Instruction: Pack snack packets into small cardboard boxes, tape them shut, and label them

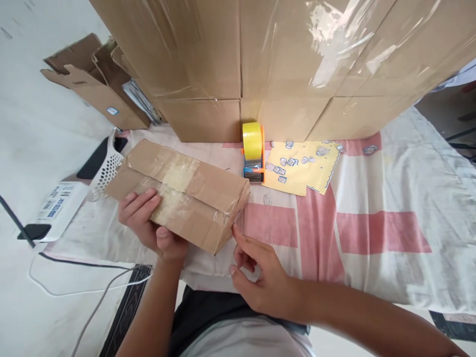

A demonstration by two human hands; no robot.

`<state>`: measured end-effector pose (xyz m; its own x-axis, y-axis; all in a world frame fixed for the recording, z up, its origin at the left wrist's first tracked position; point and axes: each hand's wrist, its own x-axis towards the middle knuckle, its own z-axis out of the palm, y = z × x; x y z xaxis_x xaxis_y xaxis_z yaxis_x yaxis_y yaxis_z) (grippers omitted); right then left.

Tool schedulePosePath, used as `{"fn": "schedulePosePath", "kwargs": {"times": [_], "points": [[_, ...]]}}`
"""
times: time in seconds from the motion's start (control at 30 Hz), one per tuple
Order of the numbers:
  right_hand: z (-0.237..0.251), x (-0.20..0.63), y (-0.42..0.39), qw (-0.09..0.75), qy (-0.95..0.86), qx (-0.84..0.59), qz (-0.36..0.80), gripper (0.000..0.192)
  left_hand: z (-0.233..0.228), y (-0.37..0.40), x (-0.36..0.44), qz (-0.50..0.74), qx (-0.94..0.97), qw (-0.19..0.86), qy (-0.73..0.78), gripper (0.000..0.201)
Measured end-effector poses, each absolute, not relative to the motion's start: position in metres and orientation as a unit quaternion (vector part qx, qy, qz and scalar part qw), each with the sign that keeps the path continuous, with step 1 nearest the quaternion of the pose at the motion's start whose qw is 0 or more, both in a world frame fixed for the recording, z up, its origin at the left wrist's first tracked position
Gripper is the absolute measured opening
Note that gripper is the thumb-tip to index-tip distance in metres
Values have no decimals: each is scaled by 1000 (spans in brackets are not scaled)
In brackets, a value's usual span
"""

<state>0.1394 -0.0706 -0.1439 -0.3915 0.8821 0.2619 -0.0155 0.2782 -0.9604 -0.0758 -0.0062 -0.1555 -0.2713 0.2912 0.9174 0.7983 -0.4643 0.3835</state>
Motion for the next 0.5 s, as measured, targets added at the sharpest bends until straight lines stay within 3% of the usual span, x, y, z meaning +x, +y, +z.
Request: {"fn": "schedulePosePath", "kwargs": {"times": [0.13, 0.27, 0.5], "points": [[-146, 141, -67, 447, -633, -381, 504, 66, -153, -6, -74, -646, -572, 207, -462, 41], [-151, 141, -66, 385, -687, -360, 500, 83, -152, -7, -74, -645, -569, 176, -478, 39], [-150, 138, -59, 453, -630, -406, 482, 63, -153, -12, -75, -611, -586, 166, -505, 39]]}}
